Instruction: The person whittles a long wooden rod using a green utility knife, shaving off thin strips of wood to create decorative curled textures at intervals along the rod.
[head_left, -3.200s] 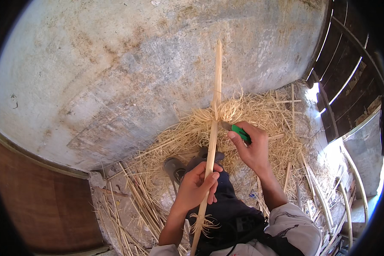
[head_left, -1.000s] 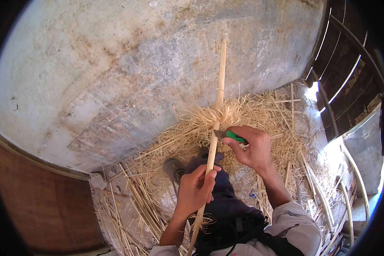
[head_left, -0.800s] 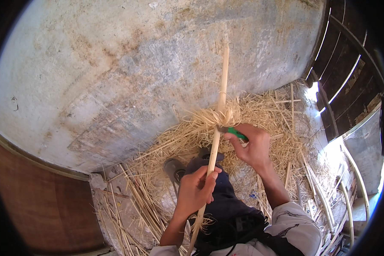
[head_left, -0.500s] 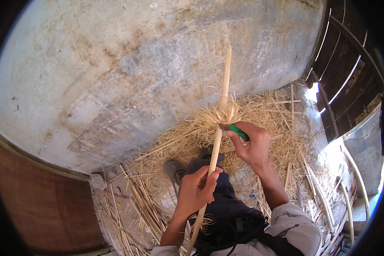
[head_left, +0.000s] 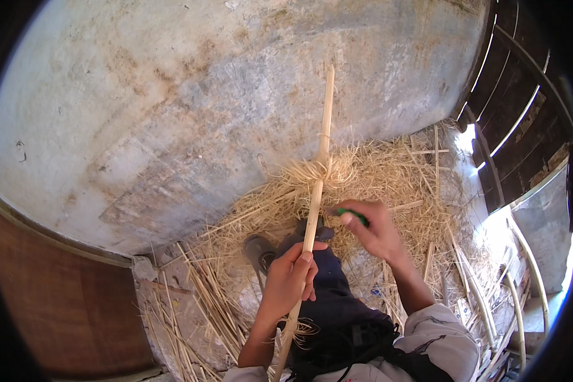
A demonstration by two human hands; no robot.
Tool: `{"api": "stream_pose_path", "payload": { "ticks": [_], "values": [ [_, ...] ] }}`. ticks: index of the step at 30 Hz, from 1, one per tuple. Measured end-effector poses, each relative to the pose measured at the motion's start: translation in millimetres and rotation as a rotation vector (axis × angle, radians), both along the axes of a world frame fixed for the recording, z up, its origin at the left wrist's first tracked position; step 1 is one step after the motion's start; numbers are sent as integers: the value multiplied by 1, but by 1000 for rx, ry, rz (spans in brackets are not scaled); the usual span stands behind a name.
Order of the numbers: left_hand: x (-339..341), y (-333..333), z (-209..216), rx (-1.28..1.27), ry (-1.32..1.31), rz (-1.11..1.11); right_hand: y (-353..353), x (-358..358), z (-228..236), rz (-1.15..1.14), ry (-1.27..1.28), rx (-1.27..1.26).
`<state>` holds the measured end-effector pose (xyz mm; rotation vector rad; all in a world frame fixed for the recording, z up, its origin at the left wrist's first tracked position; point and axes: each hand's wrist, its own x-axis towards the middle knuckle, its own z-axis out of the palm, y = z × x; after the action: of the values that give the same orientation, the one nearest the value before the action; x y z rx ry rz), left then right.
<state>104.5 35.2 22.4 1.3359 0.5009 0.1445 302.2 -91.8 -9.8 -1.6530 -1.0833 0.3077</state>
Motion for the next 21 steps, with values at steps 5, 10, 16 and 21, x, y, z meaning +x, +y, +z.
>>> {"api": "stream_pose_path", "payload": {
  "ticks": [5,10,16,21],
  "values": [
    [1,-1,-1,21,-6,-5,0,-19,-9,-45,-303,62],
    [0,1,-4,68,-13,0,-2,-21,-6,-54,-394,18],
    [0,0,-3,57,-9,9,-4,-19,-5,-46,-443,-1],
    [0,0,-4,50,-23,15,-5,-20,-10,-46,-472,18]
  ]
}}
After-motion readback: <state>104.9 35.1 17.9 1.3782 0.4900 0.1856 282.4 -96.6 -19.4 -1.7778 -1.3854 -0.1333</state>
